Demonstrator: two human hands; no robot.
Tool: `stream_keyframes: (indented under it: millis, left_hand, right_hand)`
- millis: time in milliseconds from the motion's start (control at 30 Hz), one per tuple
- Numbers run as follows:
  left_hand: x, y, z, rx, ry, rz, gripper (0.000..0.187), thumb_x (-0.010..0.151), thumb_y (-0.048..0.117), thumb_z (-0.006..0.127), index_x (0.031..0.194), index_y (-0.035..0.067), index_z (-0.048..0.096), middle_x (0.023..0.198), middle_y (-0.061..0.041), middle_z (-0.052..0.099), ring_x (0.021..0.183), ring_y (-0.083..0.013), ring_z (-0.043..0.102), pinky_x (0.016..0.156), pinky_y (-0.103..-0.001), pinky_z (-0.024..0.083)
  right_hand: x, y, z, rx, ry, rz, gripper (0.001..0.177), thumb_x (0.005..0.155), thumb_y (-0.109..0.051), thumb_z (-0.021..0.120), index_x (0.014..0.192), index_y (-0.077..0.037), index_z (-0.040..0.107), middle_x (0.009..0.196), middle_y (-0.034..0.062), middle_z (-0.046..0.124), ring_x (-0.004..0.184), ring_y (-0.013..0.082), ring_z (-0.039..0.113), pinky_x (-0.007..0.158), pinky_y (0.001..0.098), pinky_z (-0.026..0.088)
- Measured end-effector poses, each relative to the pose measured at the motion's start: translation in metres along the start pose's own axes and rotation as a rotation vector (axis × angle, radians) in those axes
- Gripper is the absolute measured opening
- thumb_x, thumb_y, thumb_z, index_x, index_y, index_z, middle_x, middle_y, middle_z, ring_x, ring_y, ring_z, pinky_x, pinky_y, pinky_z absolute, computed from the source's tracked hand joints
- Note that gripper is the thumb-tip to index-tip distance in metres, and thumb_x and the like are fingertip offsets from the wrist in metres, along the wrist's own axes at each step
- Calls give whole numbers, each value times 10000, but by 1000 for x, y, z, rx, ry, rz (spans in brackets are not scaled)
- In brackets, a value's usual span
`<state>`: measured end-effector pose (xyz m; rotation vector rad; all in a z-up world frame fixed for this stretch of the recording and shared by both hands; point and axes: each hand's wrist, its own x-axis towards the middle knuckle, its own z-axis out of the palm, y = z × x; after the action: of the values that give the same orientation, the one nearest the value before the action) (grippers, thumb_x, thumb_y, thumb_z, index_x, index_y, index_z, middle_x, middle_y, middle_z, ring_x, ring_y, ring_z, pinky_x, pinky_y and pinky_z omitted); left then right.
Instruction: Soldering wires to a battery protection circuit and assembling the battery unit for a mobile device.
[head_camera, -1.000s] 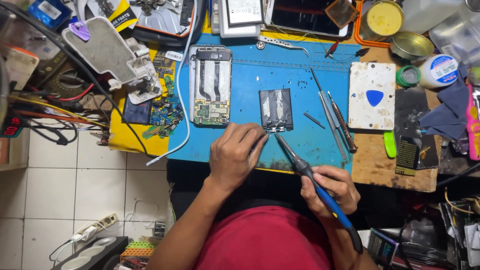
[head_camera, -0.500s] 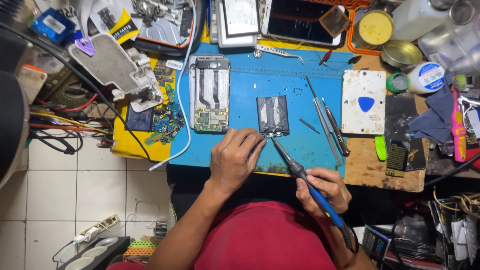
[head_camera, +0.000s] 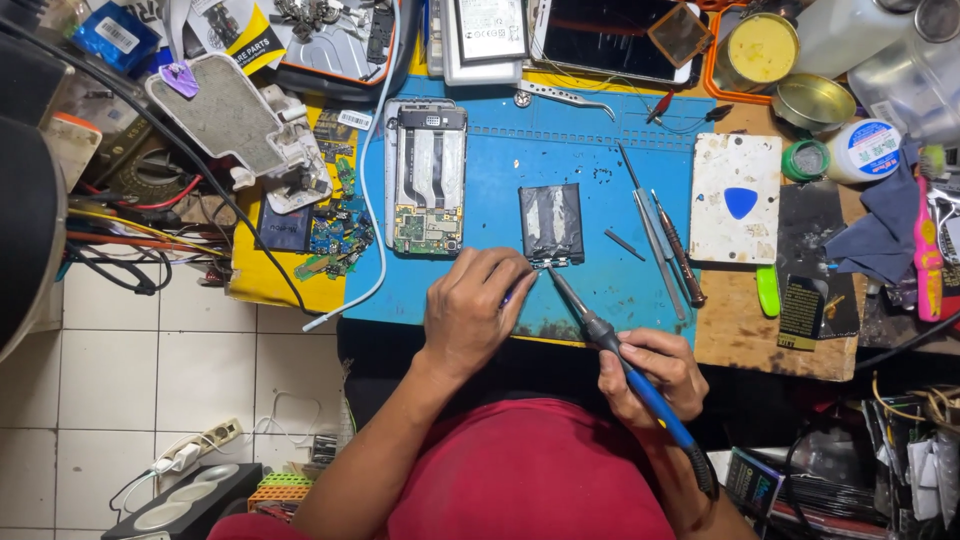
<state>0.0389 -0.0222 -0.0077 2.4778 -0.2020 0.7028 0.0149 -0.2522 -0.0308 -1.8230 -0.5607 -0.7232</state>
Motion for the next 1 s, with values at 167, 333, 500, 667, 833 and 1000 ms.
stream_keyframes:
  millis: [167, 333, 500, 667, 833, 1000]
  left_hand:
    - [0, 0, 0, -10, -20, -8, 66, 931, 247, 744, 960, 200, 708, 911, 32, 679, 811, -195, 676, 632, -302, 577]
    - [7, 4, -9, -51, -33, -41, 65, 934, 252, 742, 953, 201, 706, 882, 29, 676, 794, -207, 674, 621, -311, 576]
    - [16, 8, -12, -42, -124, -42, 270, 939, 307, 788, 1090, 109, 683, 952, -16, 710, 849, -195, 663, 565, -329, 496]
    - [28, 3, -7, -76, -196, -128, 292, 909, 300, 795, 1109, 110, 698, 947, -38, 718, 873, -230, 673, 567, -395, 529]
    - [33, -3, -4, -52, -291, -156, 281, 906, 292, 779, 1110, 125, 682, 923, -42, 687, 866, -269, 651, 550, -467, 529]
    - [36, 0, -3, -24, -326, -130, 289, 895, 271, 812, 1102, 122, 677, 911, -63, 686, 849, -272, 642, 541, -449, 538]
  right_hand:
    - [-1, 1, -1, 20, 0, 7, 149, 788, -13, 871, 873, 4, 749, 839, 171, 724, 744, 270, 753, 639, 328, 623]
    - [1, -6, -2, 5, 3, 12, 149, 796, -28, 866, 866, 2, 738, 838, 170, 722, 745, 274, 750, 640, 334, 623]
    - [-2, -16, -7, -70, 9, 186, 186, 912, -102, 737, 995, -49, 580, 985, 205, 659, 855, 261, 717, 802, 330, 615]
    - [-2, -15, -14, -53, 95, 230, 204, 921, -98, 723, 998, -43, 543, 984, 215, 634, 889, 260, 683, 843, 341, 597]
    - [0, -7, -18, -91, 138, 228, 204, 933, -91, 712, 1015, -21, 539, 992, 234, 624, 909, 279, 664, 857, 360, 580]
    - [3, -2, -18, -89, 141, 203, 205, 931, -106, 722, 1016, -34, 549, 985, 217, 624, 905, 270, 670, 854, 351, 584]
